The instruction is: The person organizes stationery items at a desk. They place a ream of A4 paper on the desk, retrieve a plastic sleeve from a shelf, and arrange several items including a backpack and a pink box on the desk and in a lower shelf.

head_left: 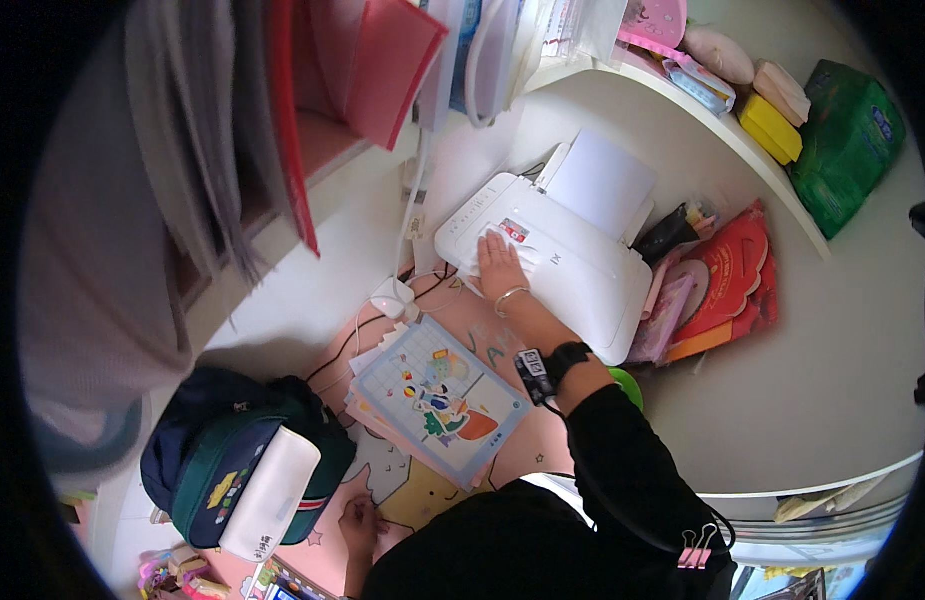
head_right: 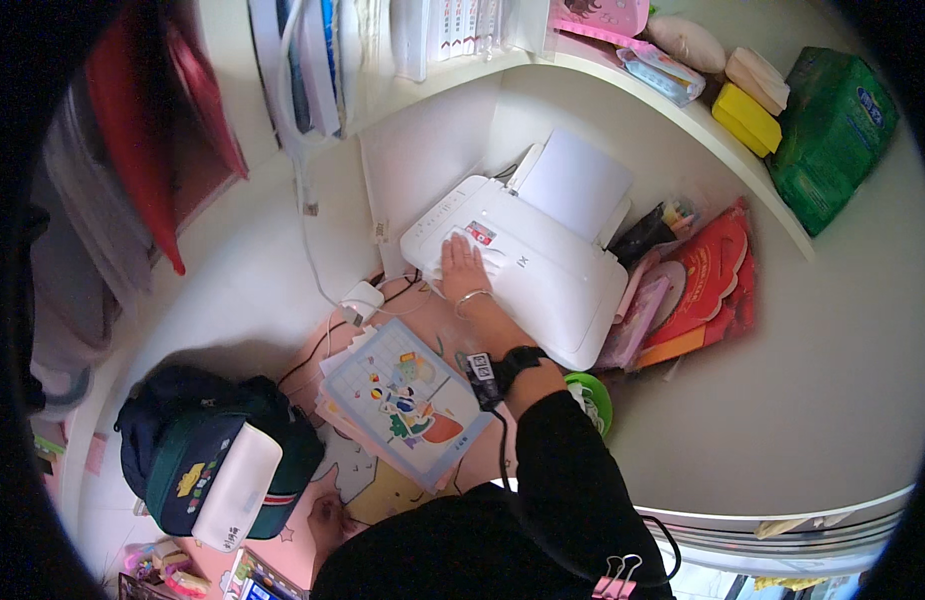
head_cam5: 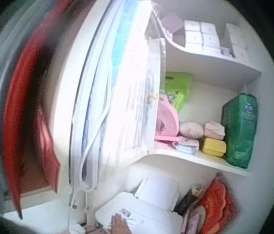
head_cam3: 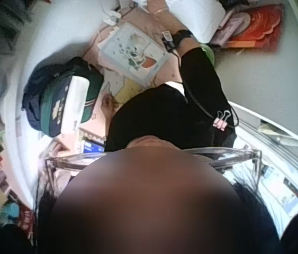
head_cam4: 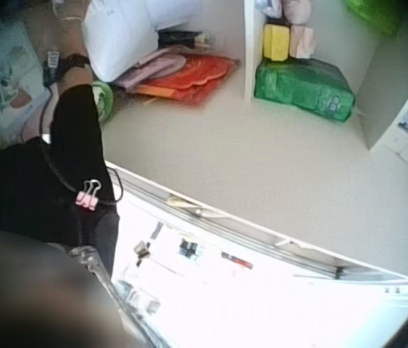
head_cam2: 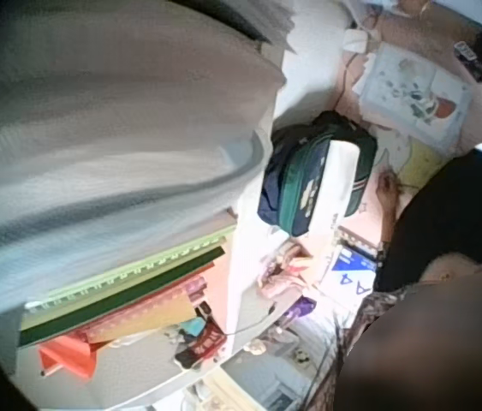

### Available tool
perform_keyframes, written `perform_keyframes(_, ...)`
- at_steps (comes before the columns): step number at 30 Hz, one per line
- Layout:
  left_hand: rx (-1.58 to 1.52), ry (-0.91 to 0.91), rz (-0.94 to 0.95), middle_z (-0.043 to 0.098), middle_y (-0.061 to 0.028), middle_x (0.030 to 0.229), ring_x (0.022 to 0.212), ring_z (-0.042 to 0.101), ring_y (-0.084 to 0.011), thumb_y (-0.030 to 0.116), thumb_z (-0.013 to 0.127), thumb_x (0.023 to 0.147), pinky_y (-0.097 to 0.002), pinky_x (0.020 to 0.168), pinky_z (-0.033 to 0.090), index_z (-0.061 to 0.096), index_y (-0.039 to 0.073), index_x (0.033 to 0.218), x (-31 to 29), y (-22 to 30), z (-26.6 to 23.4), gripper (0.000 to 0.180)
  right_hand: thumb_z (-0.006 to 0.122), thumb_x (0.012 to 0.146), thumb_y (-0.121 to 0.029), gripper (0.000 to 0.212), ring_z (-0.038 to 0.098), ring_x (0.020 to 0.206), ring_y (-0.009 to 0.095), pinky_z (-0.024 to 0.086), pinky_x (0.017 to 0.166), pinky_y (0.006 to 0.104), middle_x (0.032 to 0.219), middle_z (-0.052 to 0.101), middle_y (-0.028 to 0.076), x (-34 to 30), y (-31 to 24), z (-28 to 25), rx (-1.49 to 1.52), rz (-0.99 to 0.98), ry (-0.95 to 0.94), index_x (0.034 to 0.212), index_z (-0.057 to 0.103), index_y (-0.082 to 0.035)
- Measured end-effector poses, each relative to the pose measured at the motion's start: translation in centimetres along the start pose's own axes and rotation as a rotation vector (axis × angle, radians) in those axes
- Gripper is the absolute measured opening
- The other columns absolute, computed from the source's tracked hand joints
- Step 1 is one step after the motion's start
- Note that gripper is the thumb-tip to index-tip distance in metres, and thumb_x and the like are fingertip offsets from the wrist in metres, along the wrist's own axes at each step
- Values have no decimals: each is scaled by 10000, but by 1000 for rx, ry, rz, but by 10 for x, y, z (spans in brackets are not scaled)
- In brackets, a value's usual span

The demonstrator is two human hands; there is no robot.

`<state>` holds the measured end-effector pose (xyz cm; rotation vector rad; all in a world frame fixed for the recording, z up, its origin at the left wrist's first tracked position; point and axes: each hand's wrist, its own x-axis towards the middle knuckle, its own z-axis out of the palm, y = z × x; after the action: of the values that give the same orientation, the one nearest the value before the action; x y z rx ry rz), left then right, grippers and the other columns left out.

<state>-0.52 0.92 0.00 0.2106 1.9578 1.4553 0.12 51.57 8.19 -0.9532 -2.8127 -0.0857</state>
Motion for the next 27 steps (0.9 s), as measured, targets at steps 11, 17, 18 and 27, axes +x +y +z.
perform_keyframes(11,286,122,147,591,-96,695,551,534,-152,107,549,829,-270,503,437,557,-16,873,18,-39,-8,130,530,801,-343,711,210,1309,304,181,1065,423,1396,240,201,77,-54,24,-53,42,45,1326,246,44)
perform_keyframes(17,111,110,58,579,-77,669,513,512,-135,91,556,825,-252,480,414,549,8,889,11,-29,-4,105,464,837,-301,645,188,1320,291,156,1078,395,1415,202,192,45,-43,15,27,49,56,1334,233,40)
perform_keyframes(18,58,103,72,578,-75,670,518,512,-134,86,555,824,-251,483,412,548,11,885,8,-24,-3,97,484,828,-316,667,194,1318,290,164,1076,390,1413,208,190,35,-39,13,22,54,60,1333,232,40)
perform_keyframes(27,109,-59,107,529,-58,624,471,457,-107,88,532,859,-244,430,365,532,12,862,-2,0,-1,76,494,830,-377,702,190,1324,250,173,1077,362,1426,196,155,-72,18,-10,35,228,55,1339,224,23)
